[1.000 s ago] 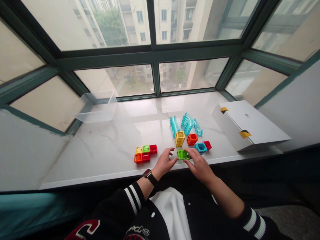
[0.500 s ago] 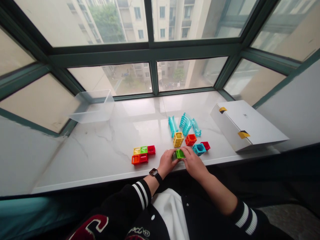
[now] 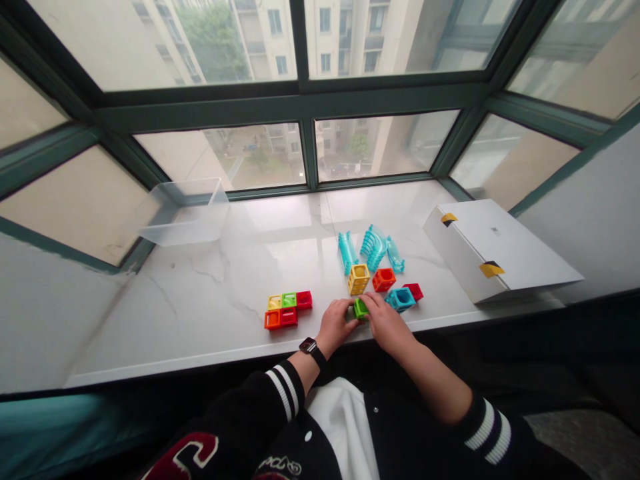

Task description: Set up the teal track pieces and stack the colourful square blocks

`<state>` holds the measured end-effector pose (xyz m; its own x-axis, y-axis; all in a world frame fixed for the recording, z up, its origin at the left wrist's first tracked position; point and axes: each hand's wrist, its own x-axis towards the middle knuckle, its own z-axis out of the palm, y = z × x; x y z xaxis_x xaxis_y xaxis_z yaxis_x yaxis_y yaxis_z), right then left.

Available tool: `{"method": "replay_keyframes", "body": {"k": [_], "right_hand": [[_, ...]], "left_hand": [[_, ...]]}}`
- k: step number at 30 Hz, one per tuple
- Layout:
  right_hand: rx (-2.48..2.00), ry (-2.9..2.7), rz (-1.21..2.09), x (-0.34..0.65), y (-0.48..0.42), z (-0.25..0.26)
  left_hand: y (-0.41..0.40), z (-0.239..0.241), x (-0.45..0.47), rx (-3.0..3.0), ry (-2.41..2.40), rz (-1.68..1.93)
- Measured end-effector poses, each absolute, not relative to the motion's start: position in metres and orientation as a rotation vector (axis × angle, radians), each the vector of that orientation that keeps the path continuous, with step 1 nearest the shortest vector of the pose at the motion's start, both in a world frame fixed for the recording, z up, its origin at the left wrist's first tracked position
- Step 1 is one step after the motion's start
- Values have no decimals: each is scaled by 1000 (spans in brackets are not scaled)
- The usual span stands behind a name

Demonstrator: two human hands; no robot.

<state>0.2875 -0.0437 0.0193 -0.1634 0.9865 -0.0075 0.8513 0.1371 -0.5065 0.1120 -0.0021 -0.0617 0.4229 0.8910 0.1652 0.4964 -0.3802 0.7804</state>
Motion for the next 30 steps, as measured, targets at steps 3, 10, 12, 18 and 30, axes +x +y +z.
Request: {"method": "replay_keyframes", "body": {"k": [3,10,12,18,30], "right_hand": [[-1785,-2099,589,288,-43,21],[-1783,-2106,581,289,-43,22],[-1789,-2105,576,288,-43,21],[-1794,-2109,545,288,-44,19],[-1940,-2109,353,275,-66,41]], "left_hand": [[-2,-63,112,2037,1172,786],[-3,-63,112,2087,1171,754],[-3,-62,112,2101,1163,750],[-4,-62,112,2113,1149,767],[-4,-64,111,2085,1150,798]]}}
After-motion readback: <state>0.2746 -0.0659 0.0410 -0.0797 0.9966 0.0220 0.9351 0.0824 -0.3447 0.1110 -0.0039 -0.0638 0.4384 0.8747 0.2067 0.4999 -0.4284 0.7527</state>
